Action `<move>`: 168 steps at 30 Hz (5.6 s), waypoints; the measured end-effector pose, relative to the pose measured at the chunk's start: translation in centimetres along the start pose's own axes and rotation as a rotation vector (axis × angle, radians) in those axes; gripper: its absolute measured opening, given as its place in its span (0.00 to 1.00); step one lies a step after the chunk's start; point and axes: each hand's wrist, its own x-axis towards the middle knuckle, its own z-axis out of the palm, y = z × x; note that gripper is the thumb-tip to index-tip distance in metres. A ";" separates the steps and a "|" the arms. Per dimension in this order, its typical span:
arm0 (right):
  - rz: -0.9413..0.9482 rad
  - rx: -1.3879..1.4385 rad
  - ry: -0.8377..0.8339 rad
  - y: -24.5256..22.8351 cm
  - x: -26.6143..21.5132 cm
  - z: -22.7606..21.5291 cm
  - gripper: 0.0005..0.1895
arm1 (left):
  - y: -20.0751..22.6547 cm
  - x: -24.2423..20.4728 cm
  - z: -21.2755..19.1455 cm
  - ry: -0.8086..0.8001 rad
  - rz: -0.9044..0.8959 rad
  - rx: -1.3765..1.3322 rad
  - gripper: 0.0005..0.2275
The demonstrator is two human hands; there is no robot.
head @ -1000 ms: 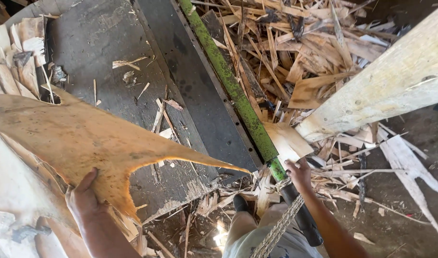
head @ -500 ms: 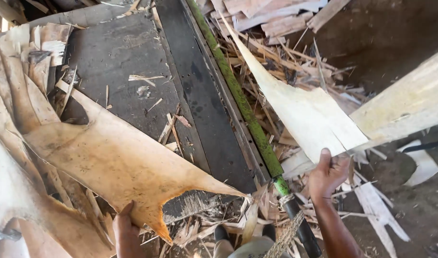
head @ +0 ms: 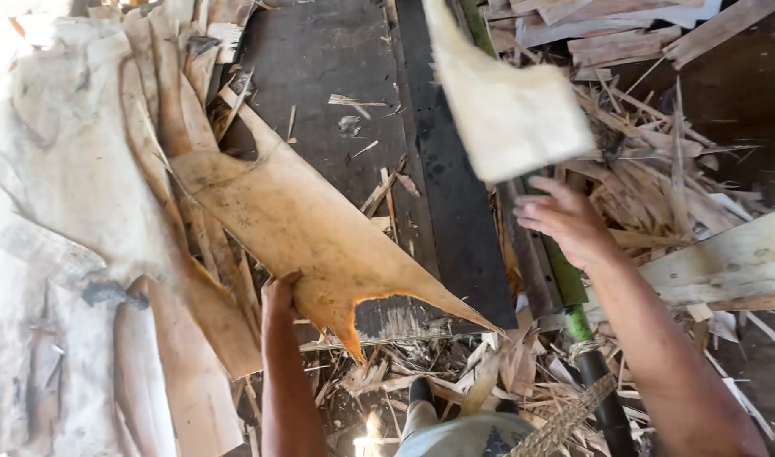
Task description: The person uses a large blade attached to a rope to split pieces of wood on a workbench. They repeatedly position the wood, pull the rope to drive the blade through the material, and then move the split pieces aside.
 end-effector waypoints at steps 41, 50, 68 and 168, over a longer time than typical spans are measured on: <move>0.583 -0.197 -0.052 11.8 -19.3 -13.1 0.69 | -18.8 -5.5 16.6 -0.023 -0.156 -0.434 0.08; 0.472 -0.137 -0.075 12.5 -23.1 -12.9 0.65 | -10.2 -8.9 14.8 -0.015 -0.297 -0.481 0.12; 0.587 -0.850 0.090 18.5 -22.1 -9.3 0.40 | -16.6 -4.9 22.3 0.163 -0.268 -0.411 0.09; -0.271 -1.258 -0.238 27.2 -22.1 -20.3 0.17 | -17.5 -25.9 5.0 0.322 0.320 0.224 0.12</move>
